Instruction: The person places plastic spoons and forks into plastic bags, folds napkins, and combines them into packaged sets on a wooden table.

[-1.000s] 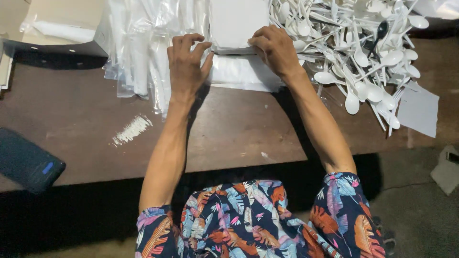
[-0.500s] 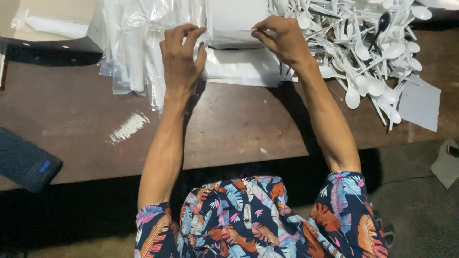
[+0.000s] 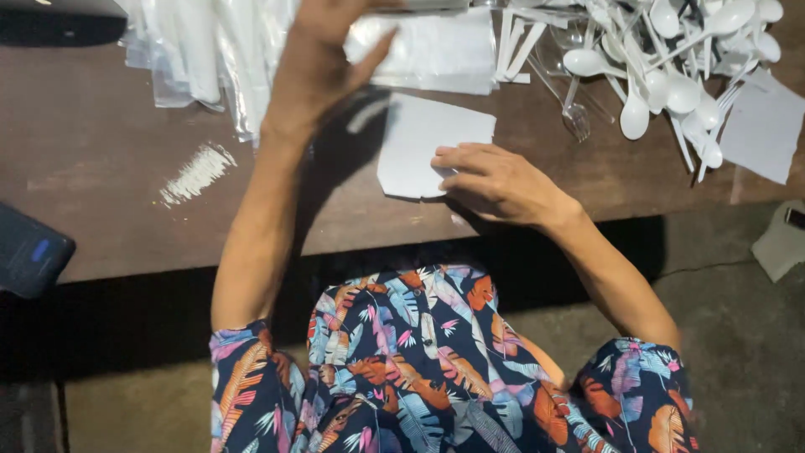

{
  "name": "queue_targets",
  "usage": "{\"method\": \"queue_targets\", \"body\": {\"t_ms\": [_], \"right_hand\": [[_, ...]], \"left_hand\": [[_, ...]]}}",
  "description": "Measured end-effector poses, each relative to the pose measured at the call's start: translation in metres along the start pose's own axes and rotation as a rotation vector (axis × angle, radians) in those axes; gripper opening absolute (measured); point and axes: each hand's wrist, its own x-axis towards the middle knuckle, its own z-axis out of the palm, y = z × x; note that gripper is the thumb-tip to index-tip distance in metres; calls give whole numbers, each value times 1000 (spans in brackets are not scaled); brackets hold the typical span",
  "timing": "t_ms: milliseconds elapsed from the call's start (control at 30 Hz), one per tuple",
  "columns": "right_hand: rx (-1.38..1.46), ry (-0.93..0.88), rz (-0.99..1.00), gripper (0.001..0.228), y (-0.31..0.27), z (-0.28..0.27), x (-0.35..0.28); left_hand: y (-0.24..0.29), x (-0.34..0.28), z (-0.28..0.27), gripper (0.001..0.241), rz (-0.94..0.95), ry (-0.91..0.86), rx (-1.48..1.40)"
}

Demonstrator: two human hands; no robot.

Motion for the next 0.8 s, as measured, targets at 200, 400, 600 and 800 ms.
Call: {"method": "queue_targets", "body": {"t_ms": [200,400,600,800], "right_hand": [[152,189,-38,19,-4,-4,1],[-163,66,185,61,14,4,1],[-148,-85,244,65,17,2,1],[-144,-85,227,65,20,2,2]], "left_hand": [[24,-40,54,31,116,-425,111],[41,-78,47,65,-39,-642,300],[54,-88,42,89,-111,-711,411],[63,-85,36,99,-125,-717,422]]}}
